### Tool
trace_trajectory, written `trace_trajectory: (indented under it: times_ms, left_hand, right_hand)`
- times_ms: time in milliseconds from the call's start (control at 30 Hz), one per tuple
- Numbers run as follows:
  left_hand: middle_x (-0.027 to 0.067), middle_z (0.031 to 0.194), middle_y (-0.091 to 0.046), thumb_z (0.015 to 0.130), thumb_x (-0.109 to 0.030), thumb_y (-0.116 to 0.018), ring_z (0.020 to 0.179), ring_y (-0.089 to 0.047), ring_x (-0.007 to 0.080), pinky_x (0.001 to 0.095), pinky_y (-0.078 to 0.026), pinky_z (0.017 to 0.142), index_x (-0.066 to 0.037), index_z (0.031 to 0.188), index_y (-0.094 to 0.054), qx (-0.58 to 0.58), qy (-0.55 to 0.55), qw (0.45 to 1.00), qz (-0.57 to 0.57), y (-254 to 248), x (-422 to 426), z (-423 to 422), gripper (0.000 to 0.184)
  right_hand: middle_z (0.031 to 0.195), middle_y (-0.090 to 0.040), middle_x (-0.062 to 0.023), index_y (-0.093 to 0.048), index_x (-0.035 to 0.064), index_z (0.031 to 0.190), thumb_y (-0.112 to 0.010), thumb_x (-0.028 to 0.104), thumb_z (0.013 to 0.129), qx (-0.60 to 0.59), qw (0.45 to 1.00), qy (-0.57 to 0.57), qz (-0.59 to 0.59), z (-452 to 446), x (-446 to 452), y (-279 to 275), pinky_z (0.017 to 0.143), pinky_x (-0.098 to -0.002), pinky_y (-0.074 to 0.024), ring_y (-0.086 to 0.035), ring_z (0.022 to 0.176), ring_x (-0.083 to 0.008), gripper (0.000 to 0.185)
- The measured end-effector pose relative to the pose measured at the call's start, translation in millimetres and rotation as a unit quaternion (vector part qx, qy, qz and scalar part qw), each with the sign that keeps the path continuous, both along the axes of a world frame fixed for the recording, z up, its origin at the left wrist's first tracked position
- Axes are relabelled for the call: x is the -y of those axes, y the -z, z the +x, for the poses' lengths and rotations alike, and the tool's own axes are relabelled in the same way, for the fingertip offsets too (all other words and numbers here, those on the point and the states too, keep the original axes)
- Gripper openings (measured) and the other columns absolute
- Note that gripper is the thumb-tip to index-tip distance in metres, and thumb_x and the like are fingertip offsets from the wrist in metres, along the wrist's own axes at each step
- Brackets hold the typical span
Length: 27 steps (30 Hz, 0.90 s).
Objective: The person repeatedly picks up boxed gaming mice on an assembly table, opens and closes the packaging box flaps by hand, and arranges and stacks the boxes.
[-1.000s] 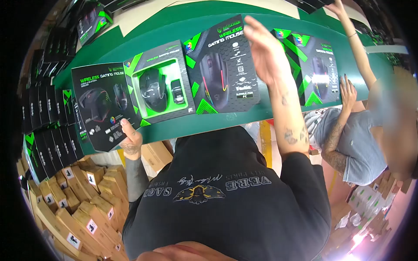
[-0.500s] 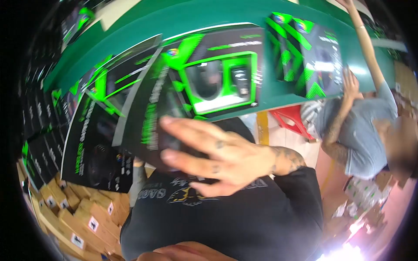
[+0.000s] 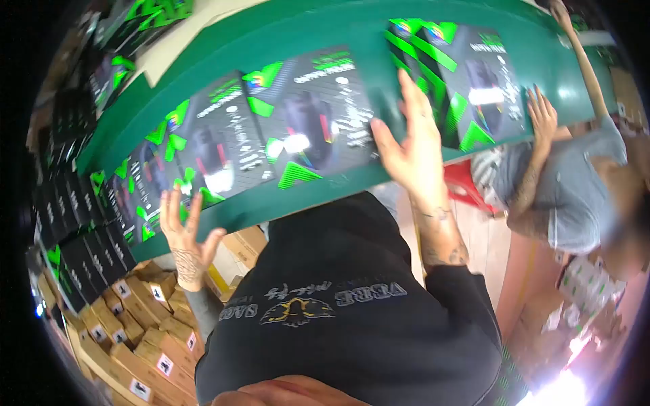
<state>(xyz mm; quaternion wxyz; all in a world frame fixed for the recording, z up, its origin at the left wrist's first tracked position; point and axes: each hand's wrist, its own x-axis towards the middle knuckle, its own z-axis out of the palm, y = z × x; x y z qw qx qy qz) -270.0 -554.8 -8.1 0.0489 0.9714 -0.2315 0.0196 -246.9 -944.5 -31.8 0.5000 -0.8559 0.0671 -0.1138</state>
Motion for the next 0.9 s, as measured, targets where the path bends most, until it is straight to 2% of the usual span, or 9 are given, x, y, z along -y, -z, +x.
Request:
trace_trajectory:
  times_ms: [100,167,300,367,433,567,733,833,900]
  left_hand:
    - [0.0236,0.147,-0.035,0.087,-0.031,-0.067,0.138,-0.031,0.0379,0.0468,-0.027,0.112,-0.004,0.138,-0.047,0.104,-0.195,0.971,-0.095,-3,-74,26,0.061]
    - [0.0238,0.146,-0.036,0.091,-0.039,-0.061,0.137,-0.034,0.0373,0.0406,-0.027,0.112,0.002,0.141,-0.040,0.088,-0.373,0.923,-0.044,20,-158,31,0.068]
    - [0.0254,0.150,-0.032,0.089,-0.043,-0.063,0.141,-0.029,0.0337,0.0399,-0.024,0.114,0.000,0.148,-0.028,-0.011,-0.325,0.940,-0.105,21,-205,31,0.081]
    - [0.0240,0.146,-0.040,0.087,-0.044,-0.066,0.136,-0.038,0.0295,0.0355,-0.030,0.111,0.002,0.146,-0.030,-0.070,-0.455,0.825,-0.328,23,-245,29,0.083]
    - [0.0232,0.140,-0.046,0.087,-0.043,-0.067,0.131,-0.044,0.0264,0.0332,-0.034,0.107,0.002,0.145,-0.033,-0.106,-0.417,0.884,-0.184,18,-260,33,0.081]
    - [0.0081,0.127,-0.055,0.091,-0.029,-0.067,0.111,-0.051,0.0148,0.0285,-0.038,0.099,0.001,0.142,-0.039,-0.114,-0.353,0.779,-0.506,74,-295,27,0.066]
    - [0.0084,0.134,-0.051,0.096,-0.013,-0.056,0.119,-0.052,0.0200,0.0361,-0.041,0.102,-0.004,0.147,-0.029,-0.091,-0.252,0.657,-0.704,97,-301,5,0.059]
    - [0.0104,0.140,-0.047,0.093,-0.020,-0.062,0.127,-0.047,0.0248,0.0425,-0.039,0.107,-0.008,0.147,-0.032,0.015,-0.244,0.575,-0.781,120,-298,5,0.063]
    - [0.0049,0.142,-0.047,0.095,-0.030,-0.059,0.128,-0.046,0.0238,0.0442,-0.036,0.109,-0.014,0.145,-0.038,0.004,-0.125,0.578,-0.806,119,-279,31,0.056]
  right_hand:
    - [0.137,-0.049,-0.0180,-0.036,-0.0023,0.143,-0.065,0.007,0.088,-0.081,0.975,-0.066,0.194,-6,-4,46,0.104,-0.0346,-0.0381,-0.047,0.128,-0.0248,0.063]
    - [0.136,-0.050,-0.0164,-0.038,-0.0020,0.143,-0.061,0.008,0.092,-0.037,0.992,-0.040,0.113,-5,-12,65,0.103,-0.0303,-0.0381,-0.048,0.125,-0.0195,0.056]
    - [0.128,-0.057,-0.0122,-0.038,-0.0011,0.143,-0.060,0.007,0.093,-0.037,0.964,-0.007,0.262,16,-25,60,0.099,-0.0274,-0.0405,-0.053,0.115,-0.0154,0.055]
    - [0.125,-0.059,-0.0110,-0.039,-0.0011,0.143,-0.060,0.007,0.093,-0.037,0.957,0.004,0.289,23,-29,59,0.097,-0.0264,-0.0415,-0.055,0.113,-0.0144,0.055]
    - [0.124,-0.060,-0.0104,-0.040,-0.0013,0.142,-0.061,0.007,0.092,-0.030,0.960,0.005,0.277,32,-32,58,0.096,-0.0257,-0.0423,-0.055,0.111,-0.0136,0.055]
    - [0.122,-0.061,-0.0096,-0.042,-0.0011,0.141,-0.064,0.004,0.090,-0.007,0.964,-0.007,0.267,33,-33,65,0.096,-0.0273,-0.0439,-0.057,0.109,-0.0140,0.056]
    - [0.129,-0.055,-0.0099,-0.042,-0.0033,0.140,-0.067,0.002,0.086,0.056,0.942,-0.007,0.331,36,-34,64,0.100,-0.0285,-0.0412,-0.053,0.115,-0.0145,0.059]
    - [0.128,-0.056,-0.0099,-0.042,-0.0038,0.139,-0.071,0.005,0.083,0.170,0.936,-0.009,0.309,46,-25,38,0.100,-0.0304,-0.0408,-0.053,0.115,-0.0161,0.064]
    - [0.129,-0.056,-0.0121,-0.046,-0.0048,0.137,-0.076,0.013,0.077,0.233,0.948,0.037,0.212,55,-8,0,0.102,-0.0326,-0.0394,-0.053,0.117,-0.0189,0.069]
